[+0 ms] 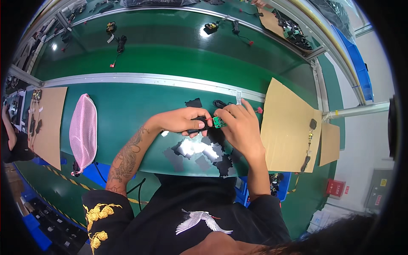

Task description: Assembling electronic components on a small frame, likely for a drone.

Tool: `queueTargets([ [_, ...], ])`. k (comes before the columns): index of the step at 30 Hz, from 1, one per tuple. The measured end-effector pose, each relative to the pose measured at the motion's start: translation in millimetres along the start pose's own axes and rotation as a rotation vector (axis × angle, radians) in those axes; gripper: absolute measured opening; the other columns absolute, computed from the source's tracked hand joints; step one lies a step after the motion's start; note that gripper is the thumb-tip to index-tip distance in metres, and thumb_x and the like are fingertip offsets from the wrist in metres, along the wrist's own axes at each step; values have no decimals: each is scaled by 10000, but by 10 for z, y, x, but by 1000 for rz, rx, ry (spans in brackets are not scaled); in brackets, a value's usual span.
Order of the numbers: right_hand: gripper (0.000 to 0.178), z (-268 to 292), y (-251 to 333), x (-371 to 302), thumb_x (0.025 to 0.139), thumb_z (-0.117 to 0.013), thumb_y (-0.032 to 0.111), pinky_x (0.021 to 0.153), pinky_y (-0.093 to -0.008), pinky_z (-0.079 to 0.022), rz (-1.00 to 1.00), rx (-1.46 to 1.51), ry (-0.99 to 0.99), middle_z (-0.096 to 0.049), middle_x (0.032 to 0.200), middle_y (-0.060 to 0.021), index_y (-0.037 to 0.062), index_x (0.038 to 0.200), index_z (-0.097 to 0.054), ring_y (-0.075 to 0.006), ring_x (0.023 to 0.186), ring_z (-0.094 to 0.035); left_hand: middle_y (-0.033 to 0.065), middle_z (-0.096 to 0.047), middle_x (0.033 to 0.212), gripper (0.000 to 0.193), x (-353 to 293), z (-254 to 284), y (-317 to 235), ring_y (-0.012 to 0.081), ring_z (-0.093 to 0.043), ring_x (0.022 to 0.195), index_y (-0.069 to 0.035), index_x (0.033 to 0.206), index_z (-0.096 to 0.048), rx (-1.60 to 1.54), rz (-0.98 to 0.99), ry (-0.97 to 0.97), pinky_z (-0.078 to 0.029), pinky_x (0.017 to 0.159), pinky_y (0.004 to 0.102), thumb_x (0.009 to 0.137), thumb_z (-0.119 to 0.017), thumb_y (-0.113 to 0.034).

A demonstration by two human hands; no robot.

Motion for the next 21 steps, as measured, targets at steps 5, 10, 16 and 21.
queueTargets([
  [5,438,34,32,-18,699,-795,-26,1170,-582,-423,7,-60,12,-657,979,-37,140,1099,-726,-275,1022,-672,63,-704,1079,234,5,-13,-12,73,-562,729,-58,1325,-555,15,12,-7,-442,590,248,1121,-505,-162],
  [10,410,14,128,-36,702,-824,3,1212,-599,-362,10,-134,-27,-681,1036,-28,125,1079,-715,-263,1110,-653,40,-707,1015,185,31,12,-32,64,-576,732,-57,1242,-592,93,9,-133,-458,617,244,1104,-494,-130],
  [16,400,-155,172,-101,792,-858,131,1203,-589,-374,-51,-93,116,-717,1029,-81,82,1135,-659,-293,1125,-669,143,-703,972,164,12,55,-116,285,-690,854,-46,1203,-587,607,-291,-441,-527,767,410,1061,-507,-55],
  [21,314,-210,53,-110,869,-807,144,1057,-517,-510,-71,82,71,-699,804,-143,75,1134,-655,-367,852,-694,181,-700,997,151,12,69,-107,397,-684,953,-48,1191,-580,698,-218,-444,-519,814,470,1048,-533,-60],
])
Point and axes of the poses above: each hand's wrist, its own x-axis towards the middle knuckle, its own z-axis out of the back of the hand, y = z × x, the point moved 6 cm from there along x, towards the middle knuckle
